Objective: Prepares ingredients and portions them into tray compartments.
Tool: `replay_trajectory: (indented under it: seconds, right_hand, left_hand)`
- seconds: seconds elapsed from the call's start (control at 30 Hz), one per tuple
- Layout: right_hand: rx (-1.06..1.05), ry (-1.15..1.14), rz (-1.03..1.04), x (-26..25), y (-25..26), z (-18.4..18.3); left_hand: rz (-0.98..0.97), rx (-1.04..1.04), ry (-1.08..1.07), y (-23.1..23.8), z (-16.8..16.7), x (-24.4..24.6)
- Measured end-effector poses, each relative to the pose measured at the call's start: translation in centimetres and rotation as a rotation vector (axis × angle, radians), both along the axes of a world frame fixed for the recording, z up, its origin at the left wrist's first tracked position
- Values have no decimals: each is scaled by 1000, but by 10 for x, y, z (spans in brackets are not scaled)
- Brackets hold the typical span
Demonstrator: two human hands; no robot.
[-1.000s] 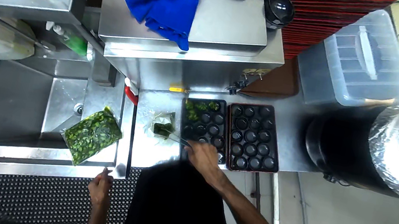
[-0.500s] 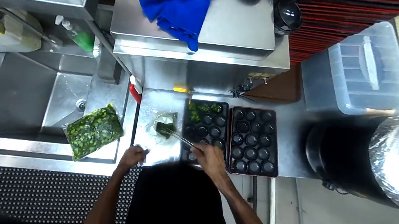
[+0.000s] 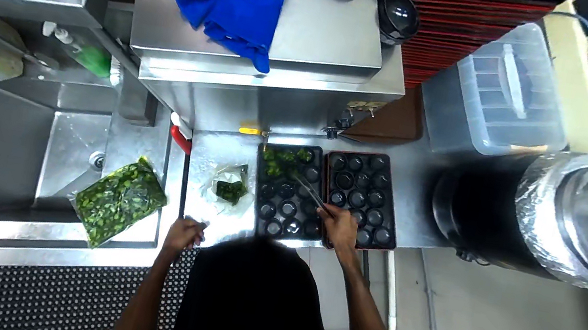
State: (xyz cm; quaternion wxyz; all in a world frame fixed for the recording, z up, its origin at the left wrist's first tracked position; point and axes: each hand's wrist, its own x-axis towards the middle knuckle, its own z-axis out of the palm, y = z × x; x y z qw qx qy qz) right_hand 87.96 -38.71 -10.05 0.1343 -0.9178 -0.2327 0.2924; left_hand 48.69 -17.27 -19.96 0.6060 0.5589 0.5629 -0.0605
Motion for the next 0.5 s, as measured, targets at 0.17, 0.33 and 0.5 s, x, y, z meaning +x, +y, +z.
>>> replay_trajectory:
  seconds: [0.17,0.33,0.5]
  right_hand:
    - [10,-58,15,-6,-4,7]
    - [-54,-151,17,-13,-9,12]
    - [-124,-130,36,-17,6,7]
  left_hand:
    - [45,1,4,-4,-2,1]
    - [57,-1,-1,-5,-2,1]
    - [91,-21,-23,-5,-3,0]
